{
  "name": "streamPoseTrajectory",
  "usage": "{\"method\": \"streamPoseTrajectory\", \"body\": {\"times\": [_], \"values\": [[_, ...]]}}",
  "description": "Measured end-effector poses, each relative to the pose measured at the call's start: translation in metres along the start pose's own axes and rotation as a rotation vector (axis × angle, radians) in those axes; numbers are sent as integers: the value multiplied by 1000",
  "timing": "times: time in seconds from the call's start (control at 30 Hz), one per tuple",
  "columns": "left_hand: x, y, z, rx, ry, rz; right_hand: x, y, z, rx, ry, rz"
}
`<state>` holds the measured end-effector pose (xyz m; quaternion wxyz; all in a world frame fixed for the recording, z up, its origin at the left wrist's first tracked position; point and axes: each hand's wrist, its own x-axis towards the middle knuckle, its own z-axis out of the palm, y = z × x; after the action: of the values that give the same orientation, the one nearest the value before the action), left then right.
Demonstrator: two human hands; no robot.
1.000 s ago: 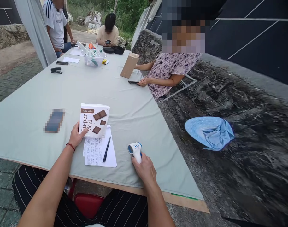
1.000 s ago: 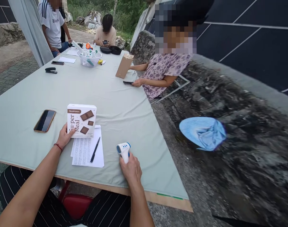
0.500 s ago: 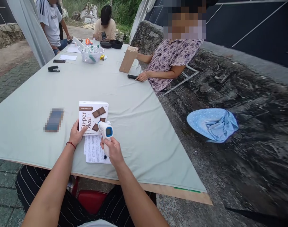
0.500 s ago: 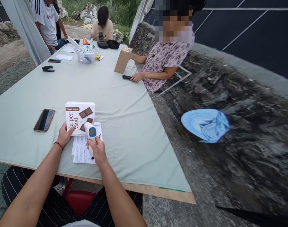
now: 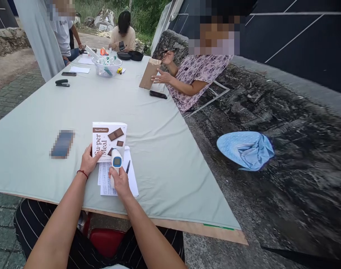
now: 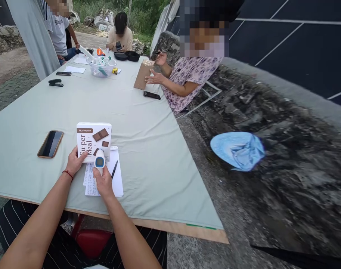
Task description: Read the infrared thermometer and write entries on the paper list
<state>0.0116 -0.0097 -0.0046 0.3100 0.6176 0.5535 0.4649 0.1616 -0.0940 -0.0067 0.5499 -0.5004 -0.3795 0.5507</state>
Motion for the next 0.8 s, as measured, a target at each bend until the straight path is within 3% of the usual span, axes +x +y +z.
{"method": "streamPoseTrajectory", "body": {"times": [0.8], "values": [[0,2,-2,-12,17,-17,-5,-20,-1,174,-79,99]]}}
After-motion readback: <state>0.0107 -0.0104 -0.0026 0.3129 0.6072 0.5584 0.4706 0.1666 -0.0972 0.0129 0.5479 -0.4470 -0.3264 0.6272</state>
